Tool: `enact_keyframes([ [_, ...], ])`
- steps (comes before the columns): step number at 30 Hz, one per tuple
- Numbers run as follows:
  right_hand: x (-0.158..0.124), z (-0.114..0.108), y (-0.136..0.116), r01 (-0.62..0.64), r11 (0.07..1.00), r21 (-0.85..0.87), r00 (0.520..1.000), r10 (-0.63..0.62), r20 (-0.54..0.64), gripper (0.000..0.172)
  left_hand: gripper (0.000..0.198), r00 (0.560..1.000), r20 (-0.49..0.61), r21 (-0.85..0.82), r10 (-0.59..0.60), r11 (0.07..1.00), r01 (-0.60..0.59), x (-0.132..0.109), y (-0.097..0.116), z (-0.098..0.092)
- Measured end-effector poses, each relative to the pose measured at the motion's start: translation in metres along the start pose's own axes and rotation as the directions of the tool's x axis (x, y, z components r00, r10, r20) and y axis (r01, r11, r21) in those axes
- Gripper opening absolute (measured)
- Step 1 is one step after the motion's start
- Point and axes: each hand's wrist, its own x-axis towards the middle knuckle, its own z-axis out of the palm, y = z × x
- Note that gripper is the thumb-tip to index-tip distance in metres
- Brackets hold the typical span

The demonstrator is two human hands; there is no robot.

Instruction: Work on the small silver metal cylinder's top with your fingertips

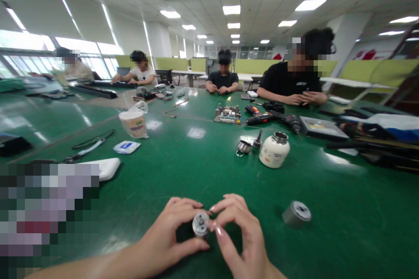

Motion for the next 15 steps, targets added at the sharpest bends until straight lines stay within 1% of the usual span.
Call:
enact_keyframes([
  [2, 0.000, -0.002, 0.001, 0.008, 1.000, 0.023, 0.996, -0.006, -0.086, 0.016, 0.037, 1.000, 0.005, 0.009, -0.013, 1.000, 0.013, 0.000, 0.000, 0.000],
  [3, 0.000, -0.002, 0.001, -0.001, 0.999, 0.040, 0.994, 0.005, -0.106, 0.015, 0.036, 1.000, 0.004, 0.013, -0.020, 1.000, 0.020, 0.000, 0.000, 0.000],
  [4, 0.001, -0.002, 0.001, -0.013, 0.999, 0.052, 0.994, 0.018, -0.103, 0.014, 0.036, 1.000, 0.004, 0.014, -0.023, 1.000, 0.023, 0.000, 0.000, 0.000],
  [6, 0.002, 0.001, 0.001, -0.040, 0.998, 0.055, 0.998, 0.043, -0.051, 0.014, 0.034, 1.000, 0.005, 0.010, -0.015, 1.000, 0.015, -0.001, 0.000, 0.000],
  [8, 0.003, 0.005, 0.000, -0.060, 0.998, 0.015, 0.998, 0.059, 0.010, 0.020, 0.033, 1.000, 0.000, 0.005, -0.001, 1.000, 0.001, -0.001, -0.001, 0.001],
  [10, 0.003, 0.009, -0.001, -0.068, 0.997, -0.038, 0.997, 0.069, 0.032, 0.027, 0.030, 1.000, -0.012, 0.005, 0.012, 1.000, -0.012, -0.001, -0.002, 0.002],
  [11, 0.003, 0.012, -0.001, -0.076, 0.996, -0.053, 0.997, 0.077, 0.022, 0.027, 0.029, 1.000, -0.020, 0.007, 0.016, 1.000, -0.016, -0.001, -0.002, 0.002],
  [13, 0.004, 0.015, -0.002, -0.097, 0.994, -0.058, 0.995, 0.096, -0.020, 0.024, 0.029, 0.999, -0.031, 0.005, 0.021, 1.000, -0.021, -0.001, -0.003, 0.003],
  [15, 0.006, 0.015, -0.002, -0.111, 0.993, -0.045, 0.991, 0.107, -0.076, 0.019, 0.035, 1.000, -0.024, 0.002, 0.019, 1.000, -0.019, -0.001, -0.003, 0.003],
])
